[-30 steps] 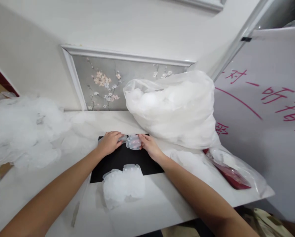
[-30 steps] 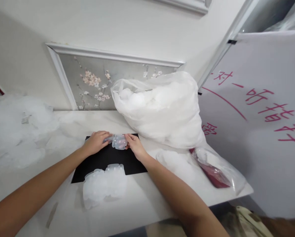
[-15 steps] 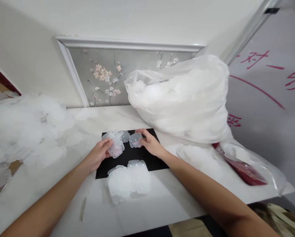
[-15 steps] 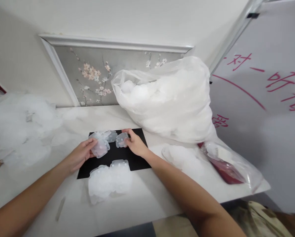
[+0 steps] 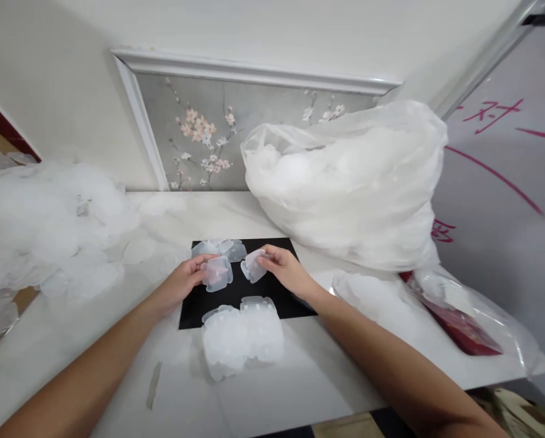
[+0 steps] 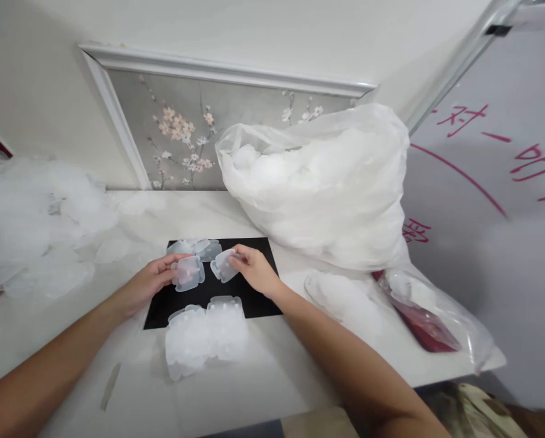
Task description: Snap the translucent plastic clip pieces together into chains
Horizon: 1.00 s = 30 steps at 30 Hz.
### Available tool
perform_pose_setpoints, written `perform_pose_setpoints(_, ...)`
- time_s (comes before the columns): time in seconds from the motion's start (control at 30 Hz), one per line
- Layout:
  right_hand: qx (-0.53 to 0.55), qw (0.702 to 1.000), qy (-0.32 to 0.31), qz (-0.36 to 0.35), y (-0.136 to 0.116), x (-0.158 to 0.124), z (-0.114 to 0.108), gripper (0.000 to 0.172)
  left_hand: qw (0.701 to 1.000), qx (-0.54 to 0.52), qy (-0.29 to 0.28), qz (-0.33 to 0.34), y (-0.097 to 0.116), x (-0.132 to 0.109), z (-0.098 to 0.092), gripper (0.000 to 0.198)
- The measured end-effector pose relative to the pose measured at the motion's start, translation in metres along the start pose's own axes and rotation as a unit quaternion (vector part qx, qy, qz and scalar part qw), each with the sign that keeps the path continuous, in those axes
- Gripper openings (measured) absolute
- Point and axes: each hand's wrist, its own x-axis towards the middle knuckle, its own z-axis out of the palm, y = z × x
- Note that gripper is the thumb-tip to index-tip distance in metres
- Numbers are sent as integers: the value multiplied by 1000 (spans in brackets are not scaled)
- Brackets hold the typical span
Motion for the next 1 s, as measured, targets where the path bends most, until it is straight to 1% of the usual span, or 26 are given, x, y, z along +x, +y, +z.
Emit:
perform_pose_setpoints(0.03,77,996,-14,47,1,0,2,17,1000,16,-3,0,1,0,0,50)
perform_pose_setpoints(0.1,194,973,-18,121,2,1,4,21,999,47,-13,2,3,-2,-1,54)
perform_pose_setpoints(0.17,261,952,-13,156,3,2,5,26,997,70,-27,6,5,-3,-2,56)
perform_pose_setpoints(0.27,309,935,-17,171,2,3,5,27,996,80,-49,2,8,-5,-3,59)
perform_pose_setpoints(0.4,324,929,-25,178,1,4,0,28,996,46,-73,2,7,-5,-6,64)
perform_pose_setpoints(0.5,322,929,-43,177,3,4,-3,38,996,13,-85,11,6,-5,-8,72)
perform_pose_setpoints(0.63,305,934,-67,172,3,3,-6,51,995,-12,-97,23,6,-5,-7,78)
perform_pose_setpoints(0.77,291,940,-93,153,3,1,-6,60,994,-16,-100,28,6,-6,-6,81)
perform_pose_setpoints(1.0,263,950,-134,102,7,-1,-5,74,991,10,-128,40,2,-5,-8,83)
